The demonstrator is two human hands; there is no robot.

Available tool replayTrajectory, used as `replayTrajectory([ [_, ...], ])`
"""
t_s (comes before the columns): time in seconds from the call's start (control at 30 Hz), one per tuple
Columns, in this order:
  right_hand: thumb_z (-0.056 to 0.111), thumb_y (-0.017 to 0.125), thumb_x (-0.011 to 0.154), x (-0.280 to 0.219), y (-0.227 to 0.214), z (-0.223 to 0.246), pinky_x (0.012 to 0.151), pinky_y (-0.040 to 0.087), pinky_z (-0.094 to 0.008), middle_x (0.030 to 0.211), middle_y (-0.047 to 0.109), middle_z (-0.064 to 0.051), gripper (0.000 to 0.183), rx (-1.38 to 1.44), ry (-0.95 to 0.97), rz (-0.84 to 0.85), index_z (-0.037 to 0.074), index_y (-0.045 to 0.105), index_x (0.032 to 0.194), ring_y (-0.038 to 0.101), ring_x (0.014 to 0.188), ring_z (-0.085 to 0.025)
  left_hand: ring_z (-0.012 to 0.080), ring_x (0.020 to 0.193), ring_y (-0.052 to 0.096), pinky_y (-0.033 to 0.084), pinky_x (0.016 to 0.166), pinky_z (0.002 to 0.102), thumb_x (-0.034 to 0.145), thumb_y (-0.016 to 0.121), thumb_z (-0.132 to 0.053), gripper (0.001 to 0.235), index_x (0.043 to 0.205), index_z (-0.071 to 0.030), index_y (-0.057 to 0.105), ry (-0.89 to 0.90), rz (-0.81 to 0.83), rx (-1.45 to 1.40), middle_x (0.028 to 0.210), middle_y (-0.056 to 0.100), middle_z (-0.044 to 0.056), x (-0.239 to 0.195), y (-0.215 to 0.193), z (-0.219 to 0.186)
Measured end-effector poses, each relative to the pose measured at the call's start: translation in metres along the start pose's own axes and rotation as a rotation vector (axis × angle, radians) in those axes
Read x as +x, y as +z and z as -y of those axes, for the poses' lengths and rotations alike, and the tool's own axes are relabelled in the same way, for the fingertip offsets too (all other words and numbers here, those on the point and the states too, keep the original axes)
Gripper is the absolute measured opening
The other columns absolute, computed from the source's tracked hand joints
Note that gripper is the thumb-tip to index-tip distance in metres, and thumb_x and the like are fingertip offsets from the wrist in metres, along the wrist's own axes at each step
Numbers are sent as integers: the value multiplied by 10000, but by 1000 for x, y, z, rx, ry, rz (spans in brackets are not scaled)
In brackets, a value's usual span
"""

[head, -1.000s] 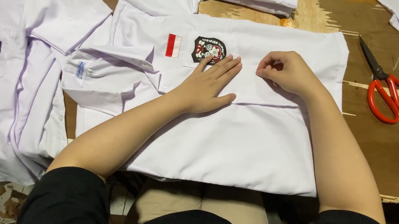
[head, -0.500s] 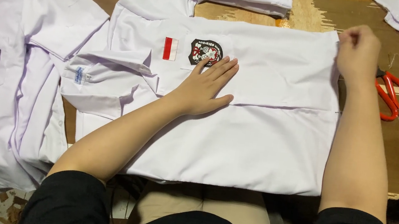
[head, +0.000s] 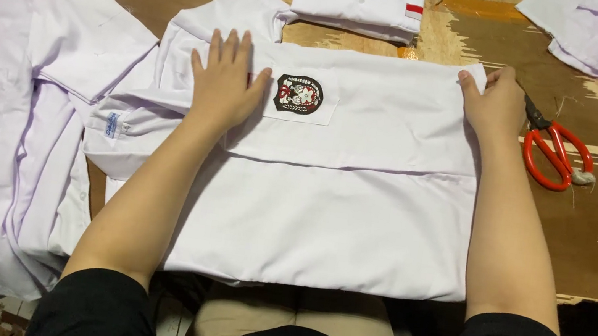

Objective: Folding and stacking white school shirts on a wooden work table.

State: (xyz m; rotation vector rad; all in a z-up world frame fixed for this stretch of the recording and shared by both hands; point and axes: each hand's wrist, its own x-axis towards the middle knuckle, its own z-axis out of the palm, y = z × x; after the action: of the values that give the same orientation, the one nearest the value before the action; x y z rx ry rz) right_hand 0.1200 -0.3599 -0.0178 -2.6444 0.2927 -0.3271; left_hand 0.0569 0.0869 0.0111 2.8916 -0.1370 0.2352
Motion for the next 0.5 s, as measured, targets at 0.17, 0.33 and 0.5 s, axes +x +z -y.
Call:
replayTrajectory([
  [0.17,354,768,1047,13,26,-22,697,557,-501,857,723,-147,304,15,-112,-94,52,734,1038,729,880,-410,323,1565,198,49,1177,723,1085,314,-593,741,1593,-55,351,-188,170,-99,1671,307,170,6,2,21],
  [0.33,326,744,1058,25,36,-32,731,546,-534,878,719,-140,217,1,-94,-104,111,751,1081,711,916,-428,303,1572,180,10,1172,739,1101,301,-563,699,1594,-71,357,-221,144,-160,1680,299,158,10,6,28],
  [0.5,303,709,1056,24,37,-30,738,553,-547,929,746,-138,191,-63,-103,-93,134,752,1133,722,926,-429,289,1584,136,-40,1168,745,1099,335,-536,677,1613,-95,329,-236,134,-157,1703,253,143,11,8,31],
])
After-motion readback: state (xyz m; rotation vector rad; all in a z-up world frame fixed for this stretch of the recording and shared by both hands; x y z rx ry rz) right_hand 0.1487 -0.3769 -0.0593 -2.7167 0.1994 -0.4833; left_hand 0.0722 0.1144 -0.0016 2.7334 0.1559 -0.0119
